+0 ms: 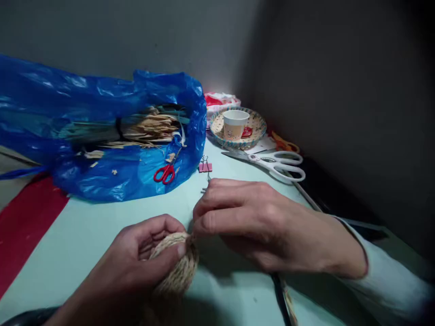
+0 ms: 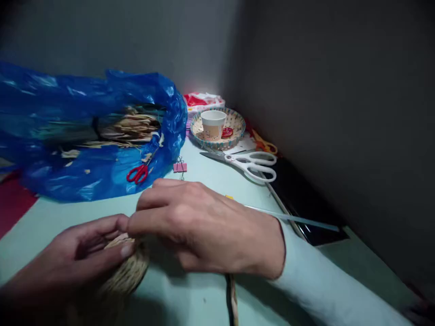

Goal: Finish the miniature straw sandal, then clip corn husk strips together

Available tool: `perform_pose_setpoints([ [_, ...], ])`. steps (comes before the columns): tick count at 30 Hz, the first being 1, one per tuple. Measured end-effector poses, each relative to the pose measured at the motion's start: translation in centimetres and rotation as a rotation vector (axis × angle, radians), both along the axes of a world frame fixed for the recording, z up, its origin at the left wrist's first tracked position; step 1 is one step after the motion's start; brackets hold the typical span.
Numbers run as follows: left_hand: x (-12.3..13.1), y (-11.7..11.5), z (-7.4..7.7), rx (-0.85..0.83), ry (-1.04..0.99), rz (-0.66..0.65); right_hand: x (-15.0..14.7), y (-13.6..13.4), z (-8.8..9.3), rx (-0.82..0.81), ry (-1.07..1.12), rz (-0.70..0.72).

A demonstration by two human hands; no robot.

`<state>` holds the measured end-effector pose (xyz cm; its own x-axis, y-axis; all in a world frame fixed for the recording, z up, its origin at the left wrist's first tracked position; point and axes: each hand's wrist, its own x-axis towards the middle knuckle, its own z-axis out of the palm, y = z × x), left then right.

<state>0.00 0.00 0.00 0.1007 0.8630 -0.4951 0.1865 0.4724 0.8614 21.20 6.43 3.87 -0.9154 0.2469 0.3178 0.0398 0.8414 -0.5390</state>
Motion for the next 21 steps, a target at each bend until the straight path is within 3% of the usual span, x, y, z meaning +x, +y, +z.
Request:
perform_pose_setpoints([
  [7, 0.2, -0.9, -0.2, 0.015, -0.015, 0.078, -0.6, -1.0, -0.3, -0.092, 0.097, -0.191],
  [12, -0.2, -0.5, 0.1, -0.016, -0.084, 0.117, -0.6, -1.4, -0.1, 0.043, 0.191, -0.326],
  [17, -1.0, -0.4, -0.3, 0.011, -0.229, 0.136, -1.5, -4.4, -0.9, 0.233, 0.305, -0.673],
  [19, -1.0, -0.5, -0.3, 0.049, -0.245, 0.181, -2.3, -5.5, -1.8, 0.128, 0.189, -0.694],
  [21, -0.7, -0.7, -0.1, 0.084, -0.230, 0.217, -3.1, -5.9, -2.5, -0.078, -0.022, -0.710],
])
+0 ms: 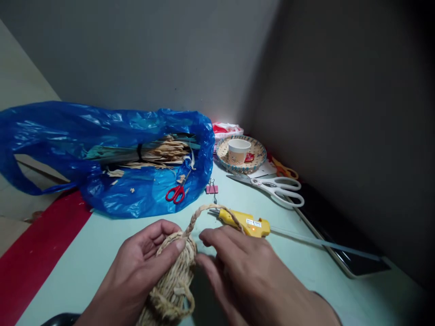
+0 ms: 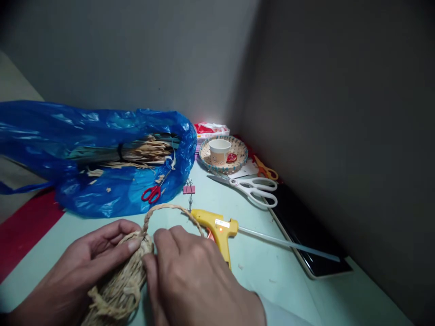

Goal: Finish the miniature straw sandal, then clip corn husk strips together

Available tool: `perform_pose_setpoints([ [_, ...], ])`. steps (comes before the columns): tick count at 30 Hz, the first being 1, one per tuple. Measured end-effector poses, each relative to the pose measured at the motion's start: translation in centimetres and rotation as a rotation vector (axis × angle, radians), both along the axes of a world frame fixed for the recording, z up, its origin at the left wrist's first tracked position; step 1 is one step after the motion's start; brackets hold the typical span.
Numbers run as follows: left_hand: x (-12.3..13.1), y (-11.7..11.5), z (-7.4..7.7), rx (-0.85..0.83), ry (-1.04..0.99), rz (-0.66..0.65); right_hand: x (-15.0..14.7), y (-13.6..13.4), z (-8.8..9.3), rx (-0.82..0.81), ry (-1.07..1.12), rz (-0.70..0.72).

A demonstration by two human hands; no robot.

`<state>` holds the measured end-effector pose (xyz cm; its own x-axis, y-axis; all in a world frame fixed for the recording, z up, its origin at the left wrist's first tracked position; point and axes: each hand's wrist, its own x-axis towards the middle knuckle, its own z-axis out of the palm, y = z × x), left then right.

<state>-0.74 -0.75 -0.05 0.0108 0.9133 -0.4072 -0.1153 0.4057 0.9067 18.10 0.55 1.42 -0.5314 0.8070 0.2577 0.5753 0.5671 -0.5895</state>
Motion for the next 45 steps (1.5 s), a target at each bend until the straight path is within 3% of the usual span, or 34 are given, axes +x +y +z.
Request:
perform_pose_setpoints([
  [3, 0.6, -0.4, 0.5, 0.022, 0.010, 0.041, -0.9, 0.3, -0.1, -0.320, -0.060, -0.035],
  [5, 0.9, -0.5, 0.8, 0.027, -0.009, 0.064, -1.1, 0.6, 0.1, -0.387, -0.020, -0.039],
  [11, 0.9, -0.8, 0.5, -0.001, -0.089, 0.012, -0.9, 0.8, -0.3, -0.398, 0.098, -0.017],
  [19, 0.8, -0.7, 0.2, -0.058, -0.185, -0.038, -0.4, 1.1, -0.1, -0.428, 0.087, 0.003],
  [26, 1.1, -0.7, 0.8, -0.114, -0.204, -0.008, 0.3, 2.0, 0.3, -0.507, 0.145, 0.127],
  [38, 1.1, -0.3, 1.2, -0.142, -0.141, 0.047, 0.4, 2.5, 1.1, -0.731, 0.213, 0.117],
  [45, 0.9, -0.3, 1.0, -0.147, -0.132, 0.061, 0.2, 2.4, 1.5, -0.616, 0.127, 0.052],
])
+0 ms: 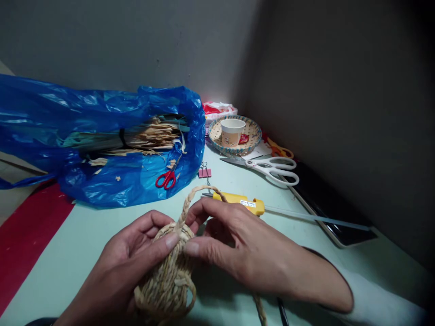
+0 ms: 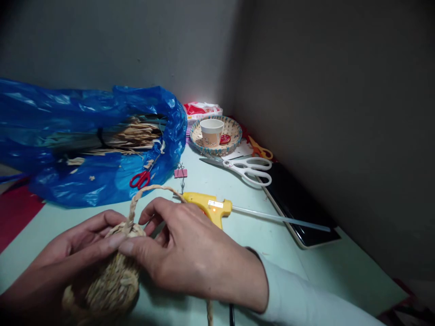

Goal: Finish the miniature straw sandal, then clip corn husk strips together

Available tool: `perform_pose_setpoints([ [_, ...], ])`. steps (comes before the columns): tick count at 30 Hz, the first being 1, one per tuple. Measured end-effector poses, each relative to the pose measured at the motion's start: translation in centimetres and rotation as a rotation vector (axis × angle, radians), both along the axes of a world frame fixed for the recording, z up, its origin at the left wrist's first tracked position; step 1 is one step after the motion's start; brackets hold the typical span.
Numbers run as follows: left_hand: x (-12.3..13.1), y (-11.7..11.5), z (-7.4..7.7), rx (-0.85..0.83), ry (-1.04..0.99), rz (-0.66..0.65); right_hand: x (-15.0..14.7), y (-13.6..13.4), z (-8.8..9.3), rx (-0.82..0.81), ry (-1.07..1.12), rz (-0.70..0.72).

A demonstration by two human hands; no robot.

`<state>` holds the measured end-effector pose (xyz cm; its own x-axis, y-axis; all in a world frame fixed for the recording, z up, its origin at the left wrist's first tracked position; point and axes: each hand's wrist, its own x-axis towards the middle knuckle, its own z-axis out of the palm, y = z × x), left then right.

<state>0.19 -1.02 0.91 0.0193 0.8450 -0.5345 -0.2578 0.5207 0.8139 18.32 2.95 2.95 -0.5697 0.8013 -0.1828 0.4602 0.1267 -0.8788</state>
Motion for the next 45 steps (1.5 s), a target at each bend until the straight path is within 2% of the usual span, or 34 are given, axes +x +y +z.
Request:
perform_pose_setpoints([
  [5, -0.2, -0.2, -0.2, 0.028, 0.054, -0.013, -0.1, -0.4, 0.0, 0.009, -0.023, 0.053],
  [9, -0.4, -0.3, -0.4, 0.041, 0.093, -0.060, -0.3, -1.2, -0.3, 0.046, -0.011, -0.009],
  [15, -0.1, -0.4, -0.2, 0.044, 0.067, -0.010, -0.8, -1.8, -0.7, 0.055, -0.031, -0.037],
  [22, 0.5, -0.6, -0.3, 0.030, -0.030, 0.036, -0.8, -1.2, 0.0, 0.045, -0.099, -0.025],
  [28, 0.7, -0.6, -0.3, 0.034, -0.040, 0.045, -0.7, -1.2, -0.4, 0.072, -0.058, -0.033],
  [39, 0.2, -0.8, -0.5, 0.014, -0.006, -0.047, -0.9, -1.2, -1.1, 0.147, -0.034, -0.039],
  [45, 0.2, -0.7, -0.9, 0.103, 0.051, -0.080, -0.8, -1.1, -1.3, 0.157, -0.037, -0.042],
])
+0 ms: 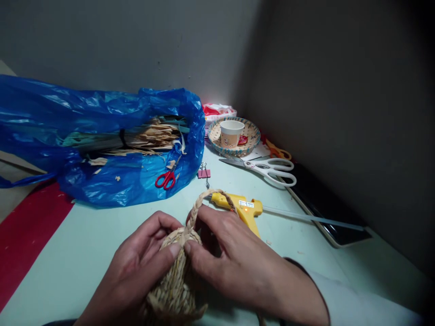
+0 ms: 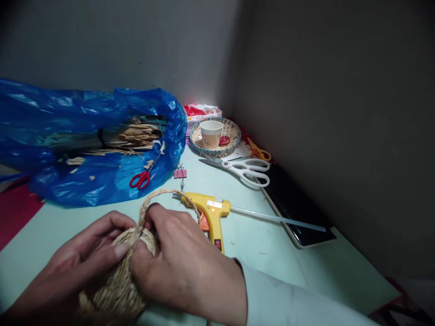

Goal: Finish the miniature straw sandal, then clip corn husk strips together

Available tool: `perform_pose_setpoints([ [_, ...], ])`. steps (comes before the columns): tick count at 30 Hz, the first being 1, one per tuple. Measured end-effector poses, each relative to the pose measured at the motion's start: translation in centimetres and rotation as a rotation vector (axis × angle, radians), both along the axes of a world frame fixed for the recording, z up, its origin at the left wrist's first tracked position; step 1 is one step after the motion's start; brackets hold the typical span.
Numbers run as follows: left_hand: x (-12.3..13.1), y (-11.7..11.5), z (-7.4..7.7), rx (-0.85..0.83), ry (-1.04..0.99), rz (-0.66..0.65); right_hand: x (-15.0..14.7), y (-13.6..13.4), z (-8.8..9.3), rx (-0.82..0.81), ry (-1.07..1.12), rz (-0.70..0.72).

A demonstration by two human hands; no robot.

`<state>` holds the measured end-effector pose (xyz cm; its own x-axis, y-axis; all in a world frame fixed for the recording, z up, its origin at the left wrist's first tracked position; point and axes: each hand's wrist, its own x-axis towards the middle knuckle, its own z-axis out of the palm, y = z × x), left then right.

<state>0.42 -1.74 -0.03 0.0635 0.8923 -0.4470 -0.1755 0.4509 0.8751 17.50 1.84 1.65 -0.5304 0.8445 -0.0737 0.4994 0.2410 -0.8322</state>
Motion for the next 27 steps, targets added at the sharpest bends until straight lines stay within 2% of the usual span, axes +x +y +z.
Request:
perform_pose_setpoints([
  [7, -0.3, -0.2, -0.7, 0.040, 0.027, -0.028, -0.2, -0.7, -0.4, -0.054, 0.016, -0.031],
  [12, -0.5, -0.4, -1.2, 0.083, 0.070, -0.051, -0.8, -1.0, -1.0, -0.028, 0.076, -0.054],
  [19, 0.0, -0.1, -0.6, -0.021, 0.017, 0.002, -0.5, -0.5, -1.4, -0.016, 0.096, -0.038],
  [27, 0.2, 0.1, -0.2, -0.021, 0.044, 0.067, -0.7, -0.7, -1.3, -0.002, 0.056, -0.034],
])
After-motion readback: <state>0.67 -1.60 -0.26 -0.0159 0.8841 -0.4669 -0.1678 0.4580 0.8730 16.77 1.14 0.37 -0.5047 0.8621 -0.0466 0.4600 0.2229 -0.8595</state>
